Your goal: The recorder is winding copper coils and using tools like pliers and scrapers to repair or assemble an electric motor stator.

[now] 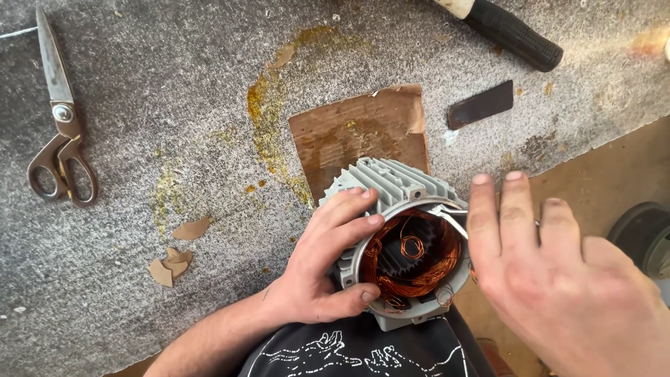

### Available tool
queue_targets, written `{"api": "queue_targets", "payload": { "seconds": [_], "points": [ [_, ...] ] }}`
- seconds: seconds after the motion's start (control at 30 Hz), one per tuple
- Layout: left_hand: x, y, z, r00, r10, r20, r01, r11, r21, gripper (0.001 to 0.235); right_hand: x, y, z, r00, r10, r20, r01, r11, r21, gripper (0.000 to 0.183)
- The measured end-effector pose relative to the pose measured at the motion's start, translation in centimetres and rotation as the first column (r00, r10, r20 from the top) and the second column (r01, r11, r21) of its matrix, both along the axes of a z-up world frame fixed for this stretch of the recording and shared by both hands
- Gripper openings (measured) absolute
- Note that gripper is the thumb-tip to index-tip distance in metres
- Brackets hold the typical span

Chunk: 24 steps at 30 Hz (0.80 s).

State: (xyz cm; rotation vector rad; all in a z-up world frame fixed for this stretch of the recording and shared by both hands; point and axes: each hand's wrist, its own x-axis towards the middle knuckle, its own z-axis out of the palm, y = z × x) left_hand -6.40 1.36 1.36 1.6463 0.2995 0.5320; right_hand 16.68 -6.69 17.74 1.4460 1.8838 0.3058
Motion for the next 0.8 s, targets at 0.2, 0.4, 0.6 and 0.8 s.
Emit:
{"api": "queue_targets", "payload": {
  "seconds": [0.2,0.4,0.6,0.8],
  "points": [
    [-0.1,0.0,0.1,1.000,0.002,-0.004,-0.002,1.000,-0.001,0.073,0.1,0.6,0.2,0.999,0.041,-0.017,-0.041,0.999,-0.002,0.049],
    [-0.1,0.0,0.1,1.000,-0.003,-0.012,0.003,1.000,-0.006,0.072,1.1,-0.2,-0.1,0.989,0.116,-0.097,-0.124,0.988,-0.091,0.053],
    [-0.1,0.0,0.0,1.000,-0.005,-0.010,0.005,1.000,-0.004,0.073,1.8,-0.9,-0.5,0.986,0.080,-0.148,-0.100,0.987,-0.126,0.054],
    [-0.2,0.0,-0.1,1.000,-0.007,-0.006,0.007,1.000,0.008,0.073,1.9,-0.2,-0.6,0.967,0.098,-0.233,-0.111,0.993,-0.043,0.061]
  ]
}}
